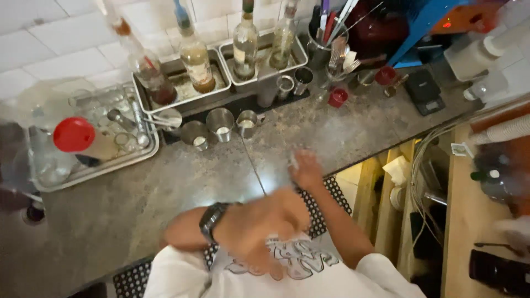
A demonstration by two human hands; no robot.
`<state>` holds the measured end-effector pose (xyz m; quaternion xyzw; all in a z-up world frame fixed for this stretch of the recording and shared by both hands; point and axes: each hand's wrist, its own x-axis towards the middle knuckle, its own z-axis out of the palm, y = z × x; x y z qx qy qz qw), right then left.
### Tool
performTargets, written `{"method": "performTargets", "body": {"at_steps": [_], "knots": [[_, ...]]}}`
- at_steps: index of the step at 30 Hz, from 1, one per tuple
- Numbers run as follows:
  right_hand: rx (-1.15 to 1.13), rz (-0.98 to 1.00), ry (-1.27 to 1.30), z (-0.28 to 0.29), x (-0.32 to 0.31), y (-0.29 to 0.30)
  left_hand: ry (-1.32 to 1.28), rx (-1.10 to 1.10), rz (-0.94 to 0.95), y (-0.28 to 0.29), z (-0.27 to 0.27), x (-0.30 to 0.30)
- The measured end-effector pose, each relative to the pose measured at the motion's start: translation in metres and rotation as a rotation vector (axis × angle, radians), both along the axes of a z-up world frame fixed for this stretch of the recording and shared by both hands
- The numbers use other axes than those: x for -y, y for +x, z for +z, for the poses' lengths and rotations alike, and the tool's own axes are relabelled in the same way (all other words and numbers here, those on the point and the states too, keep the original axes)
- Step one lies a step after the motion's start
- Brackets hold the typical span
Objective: Clean the coffee shop counter and wipe down small equipment using a cleaning cloth.
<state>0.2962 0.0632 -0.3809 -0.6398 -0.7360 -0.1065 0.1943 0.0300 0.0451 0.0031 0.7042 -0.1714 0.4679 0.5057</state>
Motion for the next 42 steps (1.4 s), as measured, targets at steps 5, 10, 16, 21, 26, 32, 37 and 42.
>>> {"method": "performTargets", "body": {"at_steps": [5, 10, 16, 21, 26, 32, 37, 42], "knots": [[-0.262, -0.392, -0.515, -0.019, -0.025, 0.074, -0.053, -0.845, 0.582, -0.026, -0.183, -0.055], [-0.081, -0.406, -0.186, -0.036, -0.016, 0.001, -0.183, -1.324, 0.996, -0.061, -0.360, -0.063], [-0.110, 0.193, -0.462, 0.016, 0.024, -0.065, 0.093, -1.076, 1.355, -0.040, -0.390, -0.058], [0.032, -0.112, -0.068, -0.043, -0.009, 0.046, 0.161, -1.190, 1.309, -0.029, -0.375, -0.055], [-0.043, -0.365, -0.408, 0.026, -0.027, 0.013, 0.057, -1.425, 1.133, -0.030, -0.348, -0.055], [-0.063, 0.067, -0.285, 0.019, 0.020, -0.043, 0.009, -1.546, 1.086, -0.030, -0.342, -0.056], [-0.034, 0.012, -0.178, -0.028, -0.011, 0.050, 0.019, -1.485, 1.097, -0.032, -0.344, -0.054], [-0.037, -0.399, -0.376, 0.015, -0.040, 0.028, 0.036, -1.504, 1.114, -0.030, -0.346, -0.056]]}}
